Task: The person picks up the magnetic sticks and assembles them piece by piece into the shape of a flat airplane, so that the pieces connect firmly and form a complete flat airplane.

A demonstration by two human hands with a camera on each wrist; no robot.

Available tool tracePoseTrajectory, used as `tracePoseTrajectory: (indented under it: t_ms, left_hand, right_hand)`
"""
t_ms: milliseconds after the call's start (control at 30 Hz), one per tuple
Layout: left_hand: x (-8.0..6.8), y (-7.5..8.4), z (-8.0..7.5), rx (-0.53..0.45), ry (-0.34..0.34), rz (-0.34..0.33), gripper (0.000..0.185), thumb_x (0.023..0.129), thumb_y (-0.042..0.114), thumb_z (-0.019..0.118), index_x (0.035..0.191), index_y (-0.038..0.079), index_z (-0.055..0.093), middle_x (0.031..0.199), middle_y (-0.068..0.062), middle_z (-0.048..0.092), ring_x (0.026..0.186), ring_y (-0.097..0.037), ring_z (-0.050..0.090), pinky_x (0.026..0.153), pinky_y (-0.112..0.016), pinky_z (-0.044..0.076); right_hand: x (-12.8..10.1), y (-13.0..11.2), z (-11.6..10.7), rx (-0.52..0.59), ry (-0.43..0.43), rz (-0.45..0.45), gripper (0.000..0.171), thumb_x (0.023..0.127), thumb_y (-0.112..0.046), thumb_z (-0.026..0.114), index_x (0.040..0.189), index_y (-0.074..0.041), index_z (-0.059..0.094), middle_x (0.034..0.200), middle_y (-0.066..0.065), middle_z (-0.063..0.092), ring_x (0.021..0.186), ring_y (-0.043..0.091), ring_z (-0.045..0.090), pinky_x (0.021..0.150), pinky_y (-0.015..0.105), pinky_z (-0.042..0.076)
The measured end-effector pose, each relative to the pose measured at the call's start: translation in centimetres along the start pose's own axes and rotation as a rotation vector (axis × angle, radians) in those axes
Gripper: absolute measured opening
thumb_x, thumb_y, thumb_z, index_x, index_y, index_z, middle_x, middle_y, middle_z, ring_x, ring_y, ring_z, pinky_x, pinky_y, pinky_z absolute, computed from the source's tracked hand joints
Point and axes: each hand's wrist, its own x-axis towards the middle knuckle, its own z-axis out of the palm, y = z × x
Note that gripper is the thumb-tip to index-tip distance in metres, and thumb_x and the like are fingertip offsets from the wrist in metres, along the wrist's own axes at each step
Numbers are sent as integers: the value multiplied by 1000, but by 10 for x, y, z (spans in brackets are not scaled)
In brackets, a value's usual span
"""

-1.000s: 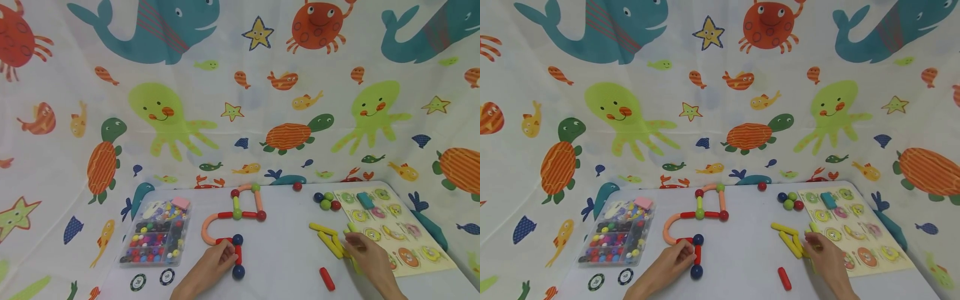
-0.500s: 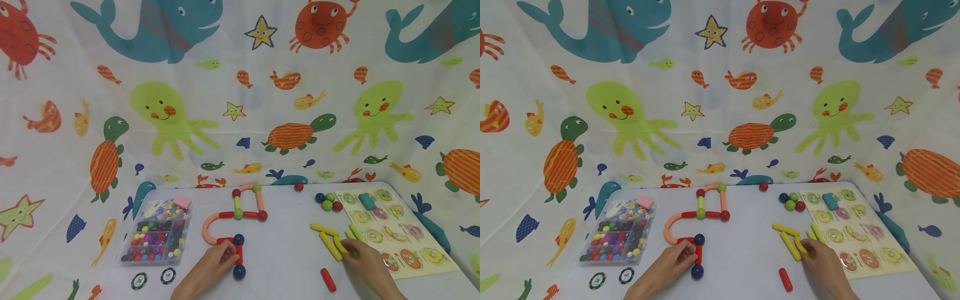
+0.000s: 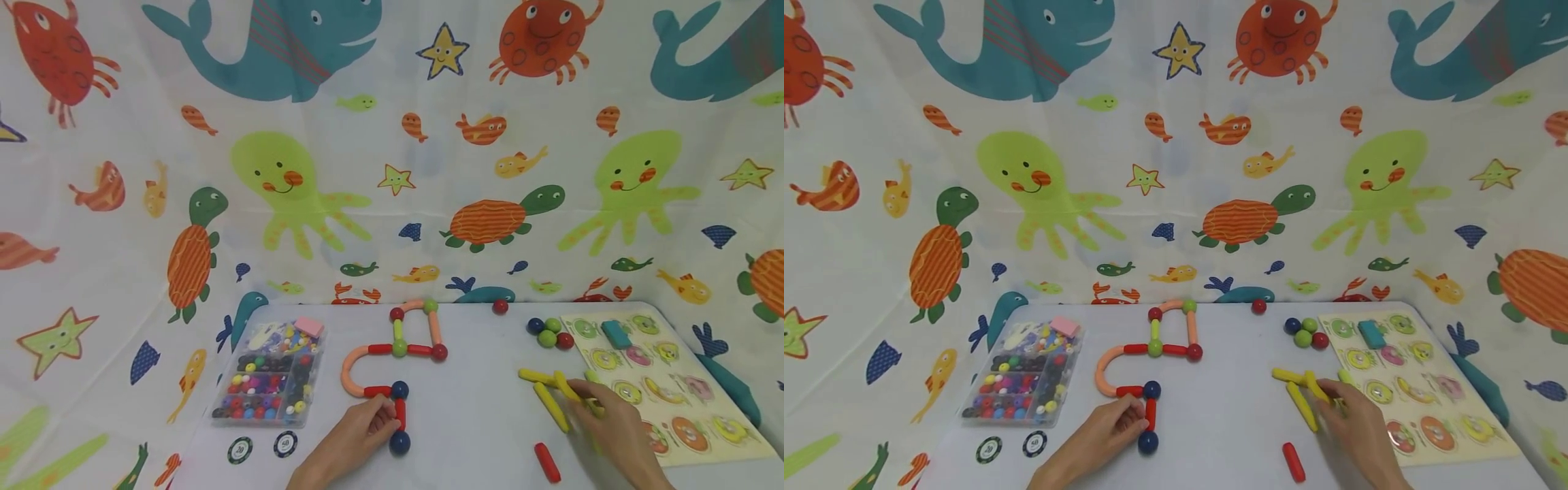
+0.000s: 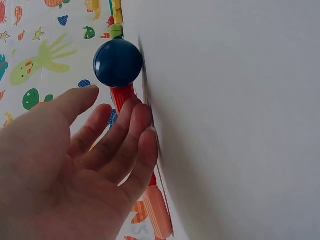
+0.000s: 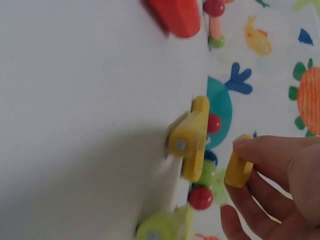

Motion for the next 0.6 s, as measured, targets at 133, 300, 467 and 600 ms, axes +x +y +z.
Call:
tracePoseTrajectory:
  t_ms: [133, 300, 467, 600]
  left_hand:
    - [1, 0, 1, 4, -12, -11, 16, 99, 37, 66, 106, 24, 62, 89, 11, 63, 81, -3, 59, 75, -18, 51]
    - [3, 0, 1, 6, -21, -5, 18, 98, 38, 67, 105, 22, 62, 89, 11, 63, 80, -2, 59, 74, -18, 51]
    - [3, 2, 2, -9, -29, -9, 17, 97, 37, 68, 104, 22, 63, 88, 10, 64, 79, -3, 59, 73, -19, 51]
    - [2, 2, 3, -16, -31, -21, 16, 97, 36, 68, 103, 22, 63, 87, 11, 63, 78, -4, 59, 72, -19, 51]
  right_hand:
    - [-2, -18, 6, 32, 25, -109, 38, 89, -21, 78, 126, -16, 69, 115, 2, 72, 100, 16, 62, 83, 32, 54]
    - [-6, -44, 27, 111, -12, -302, 37, 86, -13, 80, 119, -27, 71, 115, -12, 71, 96, 2, 61, 86, 24, 56]
    - [-11, -68, 50, 231, -213, -466, 36, 88, -15, 79, 119, -31, 70, 113, -18, 70, 99, 1, 64, 89, 21, 55]
    - [-13, -86, 61, 286, -449, -477, 27, 94, -27, 73, 120, -32, 70, 115, -17, 69, 102, 1, 62, 92, 18, 52]
